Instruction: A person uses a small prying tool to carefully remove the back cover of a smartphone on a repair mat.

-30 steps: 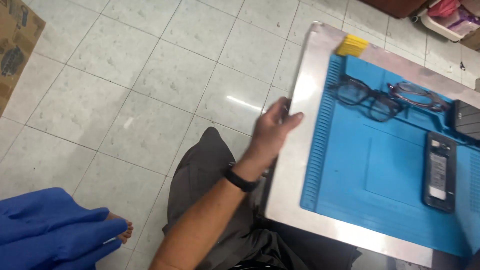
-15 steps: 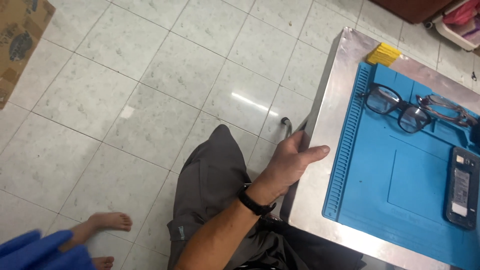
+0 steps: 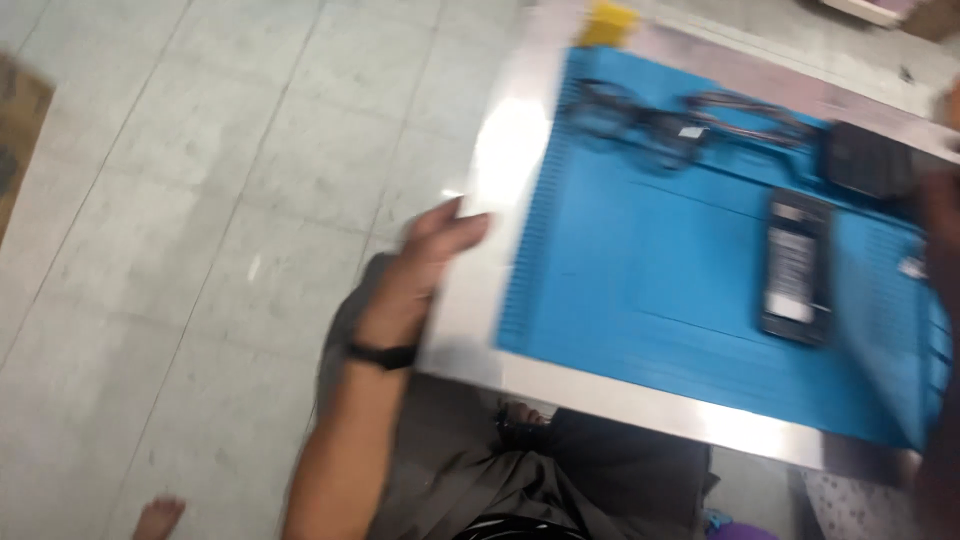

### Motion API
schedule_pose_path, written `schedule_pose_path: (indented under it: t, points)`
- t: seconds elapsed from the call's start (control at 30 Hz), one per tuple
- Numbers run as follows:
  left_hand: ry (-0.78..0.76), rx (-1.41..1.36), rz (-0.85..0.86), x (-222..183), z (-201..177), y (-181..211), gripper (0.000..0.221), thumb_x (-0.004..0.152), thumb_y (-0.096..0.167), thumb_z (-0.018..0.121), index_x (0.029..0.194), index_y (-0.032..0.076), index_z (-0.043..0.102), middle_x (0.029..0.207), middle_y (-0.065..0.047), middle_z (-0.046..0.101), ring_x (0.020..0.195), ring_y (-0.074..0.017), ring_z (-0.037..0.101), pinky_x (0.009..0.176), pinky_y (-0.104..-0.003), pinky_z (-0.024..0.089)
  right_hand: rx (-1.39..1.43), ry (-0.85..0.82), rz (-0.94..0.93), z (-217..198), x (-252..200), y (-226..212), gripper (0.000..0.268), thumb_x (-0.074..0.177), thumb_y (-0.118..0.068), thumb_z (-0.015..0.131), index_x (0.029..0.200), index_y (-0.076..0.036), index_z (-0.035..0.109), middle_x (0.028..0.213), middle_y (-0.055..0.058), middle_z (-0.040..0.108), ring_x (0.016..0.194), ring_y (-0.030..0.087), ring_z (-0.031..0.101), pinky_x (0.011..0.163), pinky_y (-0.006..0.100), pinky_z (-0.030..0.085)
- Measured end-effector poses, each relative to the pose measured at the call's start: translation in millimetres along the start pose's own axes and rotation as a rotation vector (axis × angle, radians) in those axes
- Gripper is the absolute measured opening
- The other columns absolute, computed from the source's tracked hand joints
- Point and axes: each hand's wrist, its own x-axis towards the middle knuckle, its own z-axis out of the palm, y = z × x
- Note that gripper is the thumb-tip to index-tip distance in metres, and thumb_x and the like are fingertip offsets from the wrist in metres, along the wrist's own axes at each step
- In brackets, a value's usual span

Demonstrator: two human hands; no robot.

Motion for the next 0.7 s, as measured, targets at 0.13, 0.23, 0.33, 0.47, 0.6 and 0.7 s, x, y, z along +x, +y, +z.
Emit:
schedule_pose_path:
  t: [0.13,0.23,0.33,0.47,0.6,0.7]
  points:
    - [0.024,0.17,-0.006,3,0,-9,0.027,0.095,0.014,0.069,0.12,0.007,0.075,0.106,-0.005,0.079,0.089,-0.0174,0.073,0.081,-0.029,0.057,-0.097,0.079,-0.204,-34,23,-148,0.034,0.12,0.024,0.071,0.149,0.011,0.062,0.116,0.028,0.078,0.104,0.035,0.076,0.093,0.04,0.055]
    - [0.201,0.223,-0.06,-3,15,-8,0.028,0.095,0.014,0.07,0.12,0.004,0.075,0.107,-0.009,0.078,0.087,-0.0229,0.073,0.079,-0.03,0.056,0.012,-0.044,-0.16,-50,39,-186,0.027,0.112,0.009,0.071,0.138,0.012,0.065,0.124,0.024,0.071,0.107,0.031,0.073,0.097,0.04,0.058]
    - [0.316,0.305,-0.085,-13,23,-2,0.035,0.097,0.016,0.067,0.129,0.002,0.073,0.108,-0.014,0.076,0.089,-0.029,0.073,0.081,-0.035,0.056,0.09,-0.199,-0.102,-68,53,-201,0.045,0.1,0.01,0.062,0.145,0.004,0.057,0.11,0.017,0.075,0.099,0.026,0.071,0.094,0.037,0.056]
    - [0.387,0.353,-0.16,-21,39,4,0.041,0.104,0.021,0.059,0.138,0.0,0.068,0.113,-0.021,0.073,0.092,-0.0371,0.069,0.082,-0.045,0.055,-0.001,-0.329,-0.133,-78,63,-206,0.043,0.103,0.0,0.066,0.144,-0.002,0.056,0.122,0.028,0.073,0.101,0.044,0.074,0.078,0.049,0.06]
    - [0.539,0.417,-0.214,-24,46,1,0.038,0.106,0.027,0.061,0.138,0.007,0.067,0.112,-0.016,0.072,0.089,-0.0322,0.067,0.075,-0.048,0.055,-0.016,-0.313,-0.195,-72,61,-204,0.046,0.104,-0.002,0.068,0.147,-0.006,0.055,0.113,0.027,0.075,0.091,0.041,0.076,0.063,0.046,0.062]
    - [0.475,0.438,-0.182,-15,23,-3,0.038,0.107,0.02,0.057,0.141,0.005,0.065,0.117,-0.019,0.071,0.093,-0.0356,0.066,0.08,-0.05,0.055,-0.115,-0.132,-0.368,-60,52,-185,0.038,0.107,-0.005,0.077,0.14,0.001,0.059,0.104,0.024,0.075,0.077,0.039,0.074,0.055,0.042,0.055]
